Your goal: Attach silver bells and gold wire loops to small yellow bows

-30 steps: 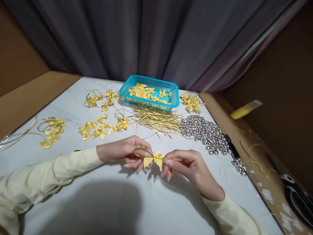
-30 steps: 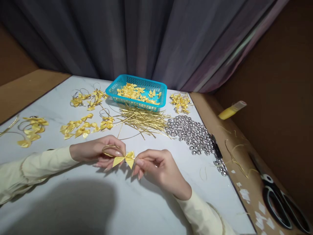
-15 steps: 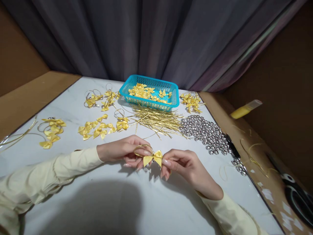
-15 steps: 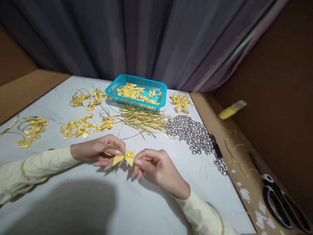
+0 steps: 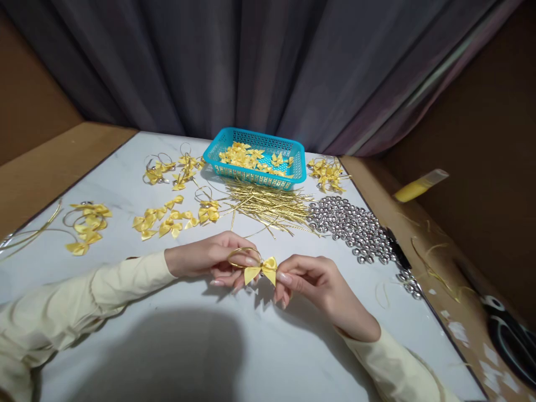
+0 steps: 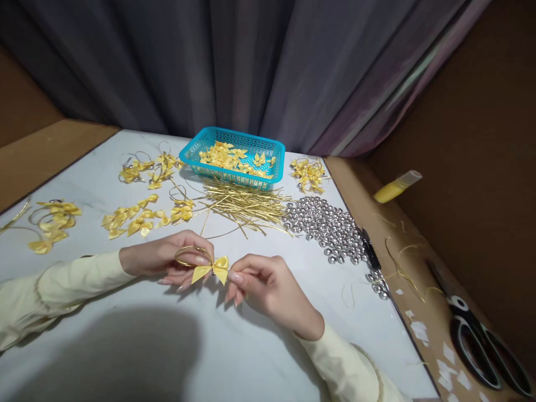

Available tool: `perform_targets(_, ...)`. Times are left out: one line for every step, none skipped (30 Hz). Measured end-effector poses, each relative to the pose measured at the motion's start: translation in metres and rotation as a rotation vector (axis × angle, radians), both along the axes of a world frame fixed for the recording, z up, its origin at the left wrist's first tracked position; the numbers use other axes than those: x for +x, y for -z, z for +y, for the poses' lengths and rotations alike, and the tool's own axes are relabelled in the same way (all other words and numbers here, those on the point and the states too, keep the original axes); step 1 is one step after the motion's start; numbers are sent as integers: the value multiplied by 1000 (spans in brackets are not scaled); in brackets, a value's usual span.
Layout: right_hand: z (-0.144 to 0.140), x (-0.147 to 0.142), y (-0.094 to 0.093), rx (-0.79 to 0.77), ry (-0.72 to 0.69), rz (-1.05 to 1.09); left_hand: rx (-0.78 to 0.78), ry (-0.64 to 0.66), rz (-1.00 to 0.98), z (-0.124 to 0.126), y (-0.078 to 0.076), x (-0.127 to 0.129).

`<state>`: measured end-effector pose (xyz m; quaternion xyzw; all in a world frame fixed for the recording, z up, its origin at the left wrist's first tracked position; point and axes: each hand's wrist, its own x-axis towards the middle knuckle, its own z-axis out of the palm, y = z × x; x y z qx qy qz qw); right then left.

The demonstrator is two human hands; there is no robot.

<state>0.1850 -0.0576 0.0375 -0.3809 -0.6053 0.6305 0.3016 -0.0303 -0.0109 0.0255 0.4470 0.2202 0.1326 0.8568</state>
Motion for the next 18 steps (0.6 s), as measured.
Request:
perform_targets(0,0,0,-13,-1,13,-2,-1,-1,0,0,0)
perform_targets(-1,0,1,-24,0,23,-5,-2,-3,0,0,0)
perform_targets(-1,0,1,-34,1,29,-6,-4,-6,0,0,0)
perform_targets(-1,-1,1,-41,3,33,-7,-5,-7,0,0,0)
perform_targets(-1,-1,2,-44,4,34,-7,-4,-9,0,0,0)
perform_targets(-1,-1,2,-43,7,34,-6,-4,-11,0,0,0)
perform_targets(-1,-1,1,-39,9,32,-5,-4,-13,0,0,0)
perform_targets(-1,-1,1,-33,10,29,-4,-4,-11,0,-1,0)
perform_targets(-1,-1,1,-25,8,26,-5,-5,-8,0,-1,0)
perform_targets(-1,-1,1,-17,7,21,-4,-5,-5,-1,-1,0)
perform_targets(-1,0,0,-10,7,15,-5,-6,-3,-1,-1,0)
perform_targets(-1,0,0,-2,9,8,-6,-9,1,-1,0,1)
perform_targets(-1,0,0,8,10,-1,-8,-10,1,-1,0,1)
perform_targets(-1,0,-1,22,13,-13,-10,-12,1,-1,0,1)
perform_targets(-1,0,-1,40,17,-26,-11,-13,1,0,0,0)
perform_targets(-1,-1,-1,60,20,-41,-13,-13,3,0,0,0)
perform_targets(-2,-1,-1,83,22,-56,-15,-12,3,0,0,0)
perform_targets(-2,-1,-2,107,23,-71,-14,-10,5,0,0,0)
